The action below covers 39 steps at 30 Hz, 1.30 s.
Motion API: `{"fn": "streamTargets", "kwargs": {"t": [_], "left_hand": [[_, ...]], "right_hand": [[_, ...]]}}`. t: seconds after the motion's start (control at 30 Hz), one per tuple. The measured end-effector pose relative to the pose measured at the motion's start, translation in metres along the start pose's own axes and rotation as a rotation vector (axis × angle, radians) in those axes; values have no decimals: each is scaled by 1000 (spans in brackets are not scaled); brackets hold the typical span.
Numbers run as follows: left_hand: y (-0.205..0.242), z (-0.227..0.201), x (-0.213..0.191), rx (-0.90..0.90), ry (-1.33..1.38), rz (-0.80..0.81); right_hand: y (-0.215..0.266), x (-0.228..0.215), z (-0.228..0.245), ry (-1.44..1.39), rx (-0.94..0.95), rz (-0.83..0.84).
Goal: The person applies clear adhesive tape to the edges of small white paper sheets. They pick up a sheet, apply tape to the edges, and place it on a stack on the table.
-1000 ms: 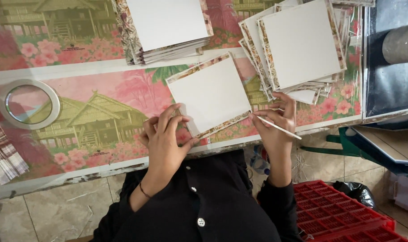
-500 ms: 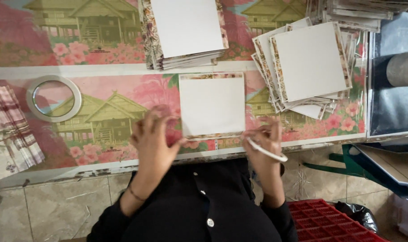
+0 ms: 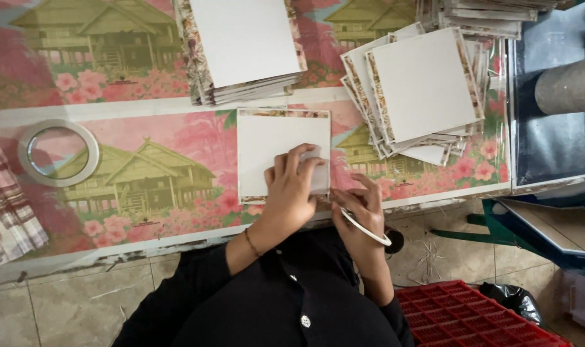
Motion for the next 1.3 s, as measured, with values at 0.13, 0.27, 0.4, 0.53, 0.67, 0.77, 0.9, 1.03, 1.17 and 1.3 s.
{"fn": "streamTargets", "kwargs": {"t": [0.13, 0.27, 0.4, 0.53, 0.67, 0.77, 0.9, 1.03, 1.17, 1.3], "left_hand": [[-1, 4, 0, -68, 0, 99], [-3, 2, 0, -69, 3, 89], [-4, 3, 3, -103, -2, 116], [1, -3, -4, -29, -54, 13], [36, -5, -2, 161, -458, -125], [62, -8, 14, 376, -202, 155], [83, -22, 14, 588, -98, 292], [57, -23, -38, 538, 214, 160], [18, 29, -68, 408, -27, -204], [-25, 45, -134, 328, -257, -320]], "right_hand": [[7, -9, -15, 11, 15, -56], [13, -7, -22, 38, -18, -92], [23, -8, 0, 42, -115, -145], [39, -22, 2, 138, -116, -228], [44, -41, -8, 178, 71, -79], [68, -23, -58, 100, 423, 98], [80, 4, -61, -200, 551, 137], [59, -31, -46, -184, 330, -53], [34, -81, -48, -198, 395, -351], [-25, -107, -66, -367, 243, -521]]}}
Point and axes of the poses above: each hand's wrist, its own y-axis away from the middle knuckle, its own x-axis out of the palm, z = x × y, the point moved 7 cm from there along -y, towards the middle knuckle, and after that the axes turned 8 degrees about x, right-handed, at the moved point
